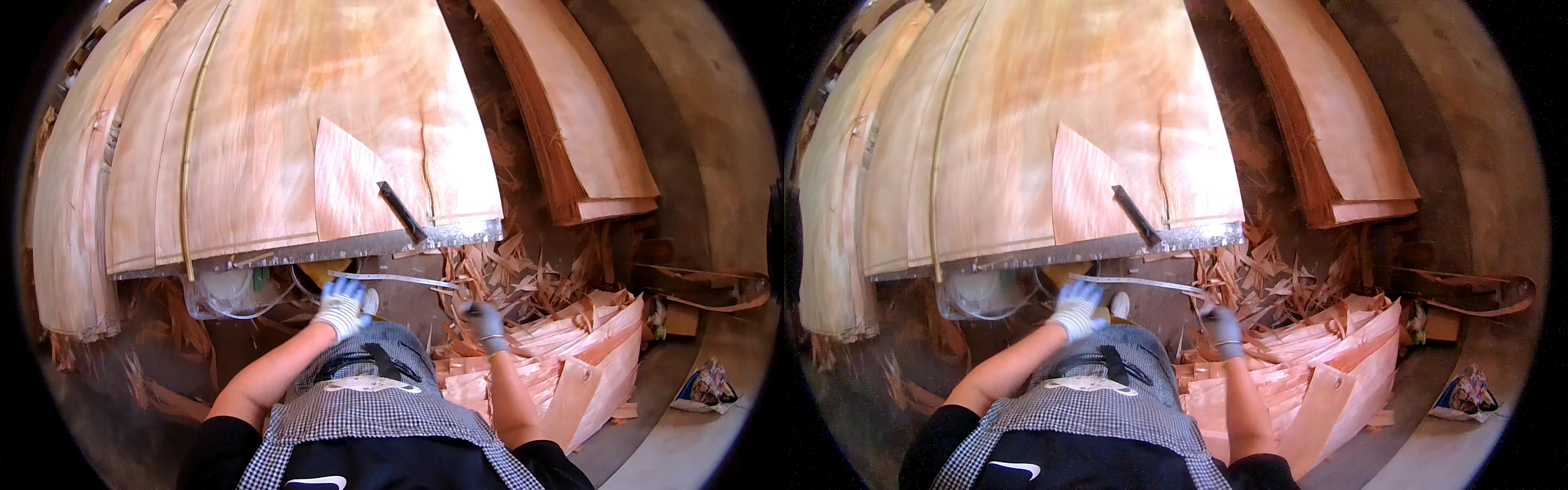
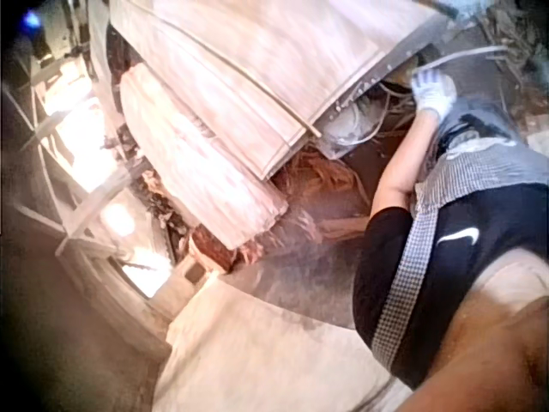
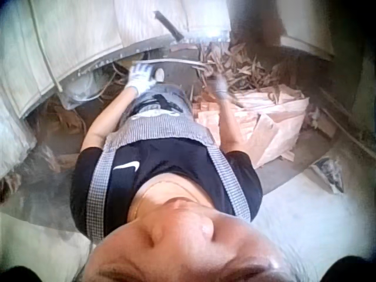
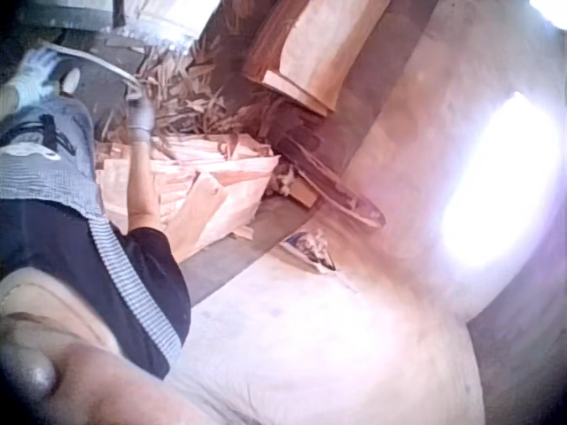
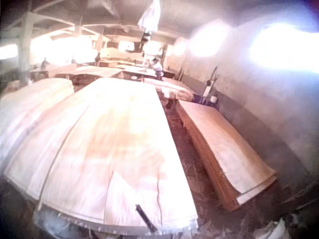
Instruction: The person handles large wood veneer sheets by lifting them from stacks, placing them on a work surface, and applying white tape strips to repair cracks.
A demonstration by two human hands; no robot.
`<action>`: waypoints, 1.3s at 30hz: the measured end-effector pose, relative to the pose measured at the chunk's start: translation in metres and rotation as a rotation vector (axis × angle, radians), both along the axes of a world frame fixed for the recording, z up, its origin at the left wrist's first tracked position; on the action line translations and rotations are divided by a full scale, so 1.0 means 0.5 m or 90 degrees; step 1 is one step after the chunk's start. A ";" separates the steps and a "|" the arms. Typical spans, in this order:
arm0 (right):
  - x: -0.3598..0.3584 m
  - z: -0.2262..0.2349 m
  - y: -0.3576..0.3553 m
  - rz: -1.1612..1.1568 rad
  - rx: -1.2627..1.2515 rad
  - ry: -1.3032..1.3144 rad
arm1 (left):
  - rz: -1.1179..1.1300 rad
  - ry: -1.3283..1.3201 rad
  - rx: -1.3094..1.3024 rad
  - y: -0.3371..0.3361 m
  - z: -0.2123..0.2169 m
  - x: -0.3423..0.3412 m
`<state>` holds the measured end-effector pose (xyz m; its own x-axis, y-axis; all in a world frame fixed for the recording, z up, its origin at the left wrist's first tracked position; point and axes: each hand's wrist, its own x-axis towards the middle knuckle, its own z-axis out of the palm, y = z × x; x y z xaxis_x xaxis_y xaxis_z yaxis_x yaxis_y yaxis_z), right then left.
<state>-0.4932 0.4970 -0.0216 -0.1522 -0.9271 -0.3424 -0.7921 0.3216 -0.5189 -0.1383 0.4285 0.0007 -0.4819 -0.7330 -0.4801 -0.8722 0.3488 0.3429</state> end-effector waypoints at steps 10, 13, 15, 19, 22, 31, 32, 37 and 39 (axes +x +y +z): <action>0.251 0.233 -0.127 -0.249 0.008 -0.668 | 0.158 0.468 0.079 -0.052 0.212 -0.055; 0.318 0.249 -0.109 -0.355 0.029 -0.831 | 0.147 0.471 0.066 -0.063 0.234 -0.073; 0.299 0.217 -0.111 -0.392 -0.002 -0.870 | 0.062 0.435 -0.007 -0.067 0.222 -0.099; 0.124 0.163 -0.188 -0.633 0.153 -1.009 | -0.373 0.254 -0.277 -0.078 0.138 -0.131; -0.154 0.138 -0.273 -0.718 -0.091 -0.888 | -0.217 0.307 -0.271 -0.205 0.150 -0.102; 0.200 0.316 -0.691 -0.010 0.114 -0.804 | 0.420 0.706 -0.102 -0.477 0.210 -0.147; 0.213 0.318 -0.705 0.012 0.140 -0.818 | 0.419 0.675 -0.148 -0.488 0.238 -0.157; 0.275 0.328 -0.747 0.012 0.316 -0.862 | 0.486 0.721 0.029 -0.515 0.251 -0.137; 0.269 0.307 -0.773 -0.044 0.371 -0.930 | 0.442 0.793 -0.045 -0.507 0.218 -0.116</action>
<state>-0.3589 0.1107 0.1317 0.5816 -0.6258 -0.5198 0.2864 0.7556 -0.5891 -0.1962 0.1750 0.1096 -0.0944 -0.9951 0.0297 -0.0180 0.0316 0.9993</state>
